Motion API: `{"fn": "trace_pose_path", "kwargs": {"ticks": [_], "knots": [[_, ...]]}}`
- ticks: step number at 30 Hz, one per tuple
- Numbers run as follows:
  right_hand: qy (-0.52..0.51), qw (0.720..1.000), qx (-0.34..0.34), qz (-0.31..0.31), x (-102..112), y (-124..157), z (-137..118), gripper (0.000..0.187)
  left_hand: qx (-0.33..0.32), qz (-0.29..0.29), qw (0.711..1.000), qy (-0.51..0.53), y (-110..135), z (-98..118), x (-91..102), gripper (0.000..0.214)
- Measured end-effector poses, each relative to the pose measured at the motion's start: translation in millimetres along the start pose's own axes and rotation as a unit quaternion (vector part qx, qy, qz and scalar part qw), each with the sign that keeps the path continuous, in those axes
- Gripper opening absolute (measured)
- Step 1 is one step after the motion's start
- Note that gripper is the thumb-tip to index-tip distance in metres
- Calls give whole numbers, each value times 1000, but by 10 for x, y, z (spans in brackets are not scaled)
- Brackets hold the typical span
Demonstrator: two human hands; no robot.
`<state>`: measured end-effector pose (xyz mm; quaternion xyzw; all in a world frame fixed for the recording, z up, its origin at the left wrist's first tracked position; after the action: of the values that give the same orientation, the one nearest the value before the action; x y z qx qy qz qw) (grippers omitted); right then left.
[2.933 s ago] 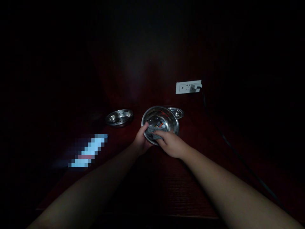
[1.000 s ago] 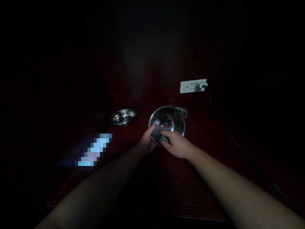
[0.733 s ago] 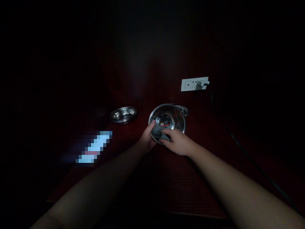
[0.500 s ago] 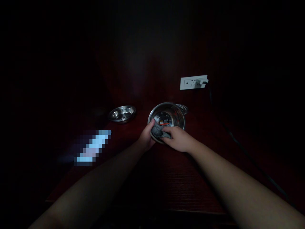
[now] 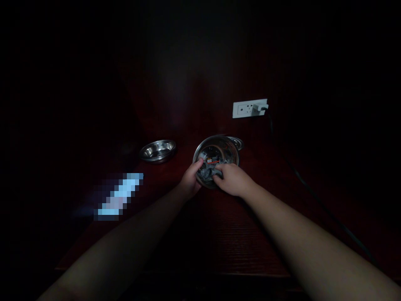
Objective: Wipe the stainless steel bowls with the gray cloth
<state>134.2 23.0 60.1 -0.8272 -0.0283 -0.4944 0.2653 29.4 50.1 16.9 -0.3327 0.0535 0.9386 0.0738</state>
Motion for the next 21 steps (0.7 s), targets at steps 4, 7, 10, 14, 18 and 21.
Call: {"fn": "trace_pose_path", "kwargs": {"ticks": [4,7,10,14,18,21], "knots": [[7,1000,4,2,-9,3,2,17,-2,-11,1000,-3,-18,-11,6,48],[14,1000,12,7,-6,4,-10,16,-1,-18,1000,-13,-24,-18,8,48],[17,1000,17,8,-15,3,-11,17,-6,-24,999,-28,-14,-16,6,48],[2,1000,20,6,-37,5,1,18,-11,-36,998,-41,-1,-12,-2,45],[6,1000,22,6,-44,7,9,19,-17,-35,998,-55,0,-5,-4,44],[9,1000,22,4,-47,8,14,20,-12,-26,998,-63,1,-4,-5,42]]}}
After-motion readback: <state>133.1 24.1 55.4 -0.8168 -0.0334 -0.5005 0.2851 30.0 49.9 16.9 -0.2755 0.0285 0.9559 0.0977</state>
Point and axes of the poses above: each hand's wrist, its own y-axis away from the middle knuckle, its own x-axis out of the back of the hand, z = x × y, the point moved 6 cm from there along -y, towards the middle knuckle, and after that the axes turned 8 degrees about z, right-handed, at the moved point
